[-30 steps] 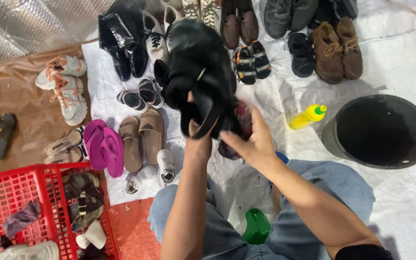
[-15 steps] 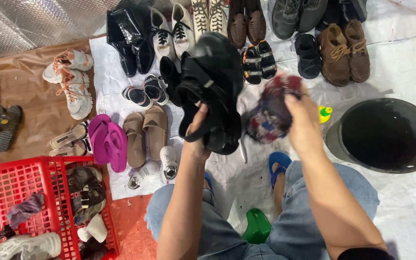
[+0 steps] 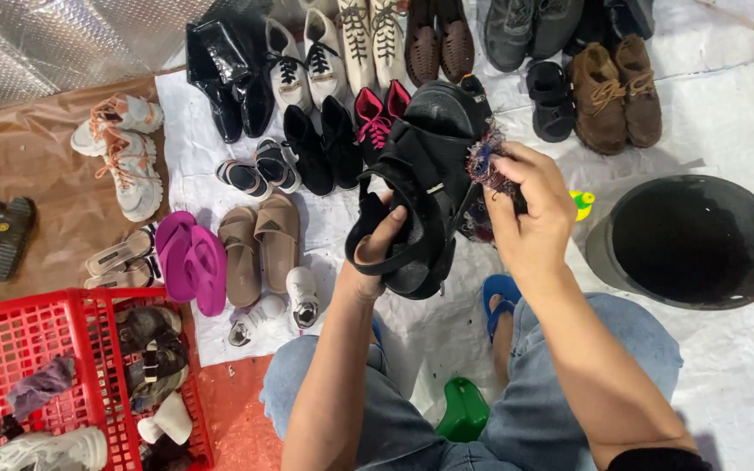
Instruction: Cleaning a black sandal using a toothbrush for scrubbing and a cloth for wiping.
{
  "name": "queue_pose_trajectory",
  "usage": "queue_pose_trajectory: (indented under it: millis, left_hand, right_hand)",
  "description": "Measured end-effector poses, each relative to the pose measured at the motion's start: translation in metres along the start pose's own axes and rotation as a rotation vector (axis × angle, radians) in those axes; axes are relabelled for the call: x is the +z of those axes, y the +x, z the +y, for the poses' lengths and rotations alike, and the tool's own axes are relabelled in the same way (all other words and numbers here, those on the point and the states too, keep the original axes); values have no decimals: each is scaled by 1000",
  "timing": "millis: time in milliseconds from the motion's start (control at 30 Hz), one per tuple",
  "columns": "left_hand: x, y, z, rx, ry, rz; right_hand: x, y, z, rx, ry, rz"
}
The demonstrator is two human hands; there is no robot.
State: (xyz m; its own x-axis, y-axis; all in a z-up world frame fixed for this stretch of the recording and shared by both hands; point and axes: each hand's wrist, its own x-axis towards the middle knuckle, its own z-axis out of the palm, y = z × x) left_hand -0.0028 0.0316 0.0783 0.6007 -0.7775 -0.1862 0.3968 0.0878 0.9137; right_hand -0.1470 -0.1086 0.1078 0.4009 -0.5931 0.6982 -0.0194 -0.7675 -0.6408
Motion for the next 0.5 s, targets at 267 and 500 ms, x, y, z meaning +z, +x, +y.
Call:
queue_pose_trajectory:
  millis: [267,500]
  left_hand:
    - [-8,16,-6,-46,-193,188]
    - [-14,21,-2,-50,-253,265]
  right_hand:
    - [22,-27,-5,-35,50,-182]
    - [0,-15,-20,54,328,-500]
